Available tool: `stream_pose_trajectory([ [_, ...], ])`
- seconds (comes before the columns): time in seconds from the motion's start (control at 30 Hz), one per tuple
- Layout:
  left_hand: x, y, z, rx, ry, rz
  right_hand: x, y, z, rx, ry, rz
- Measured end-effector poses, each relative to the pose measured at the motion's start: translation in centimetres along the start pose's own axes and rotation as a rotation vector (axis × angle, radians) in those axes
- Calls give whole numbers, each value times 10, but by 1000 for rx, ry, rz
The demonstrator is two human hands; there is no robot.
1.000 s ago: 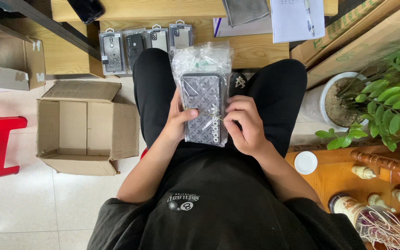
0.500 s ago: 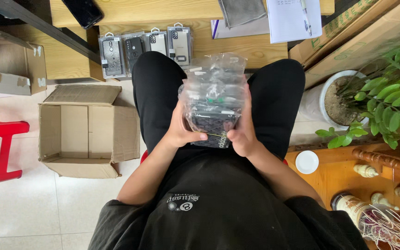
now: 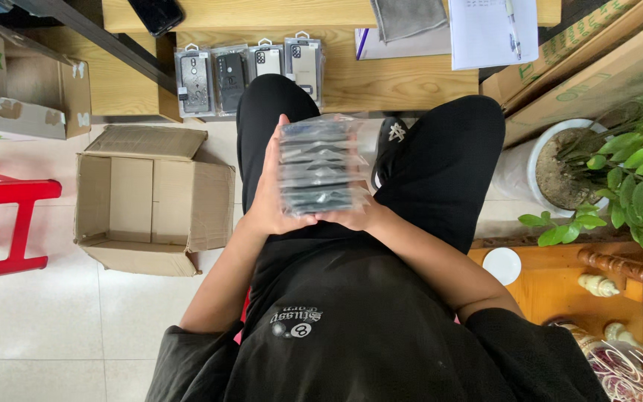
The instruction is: The person wipes several individual phone cases using a grey cloth, stacks them together, and then writes a list of items in a notebook.
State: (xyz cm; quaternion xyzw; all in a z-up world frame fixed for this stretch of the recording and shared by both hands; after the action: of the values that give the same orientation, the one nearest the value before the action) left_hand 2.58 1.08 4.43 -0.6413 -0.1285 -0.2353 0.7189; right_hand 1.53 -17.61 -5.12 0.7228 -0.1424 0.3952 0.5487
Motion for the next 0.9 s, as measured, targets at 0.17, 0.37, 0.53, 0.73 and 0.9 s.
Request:
stream_pose_trajectory([
  [0.17, -12, 22, -1, -134, -46, 139, 17, -4, -10, 17, -23, -12],
  [0.37, -41, 65, 6, -342, -8, 276, 39, -3, -16, 38, -40, -16],
  [0.53, -71, 118, -26, -946, -69, 420, 61, 42, 16, -217, -67, -75],
  [0.73, -59, 92, -63, -1229, -84, 547, 99, 95, 24, -396, -113, -173],
  [0.9, -49, 77, -75, -1316, -60, 629, 91, 104, 38, -489, -176, -162],
])
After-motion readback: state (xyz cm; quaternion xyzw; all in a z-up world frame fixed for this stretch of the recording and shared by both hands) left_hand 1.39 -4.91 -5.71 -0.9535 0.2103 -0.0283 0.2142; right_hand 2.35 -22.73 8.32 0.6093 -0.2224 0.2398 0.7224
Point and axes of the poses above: each hand's wrist, its own x-axis towards the middle knuckle, its own z-axis out of the back of the hand, y = z × x, the point moved 5 cm from there along x, towards the middle knuckle, and after that the axes turned 15 degrees about z, right-handed, at the moved point
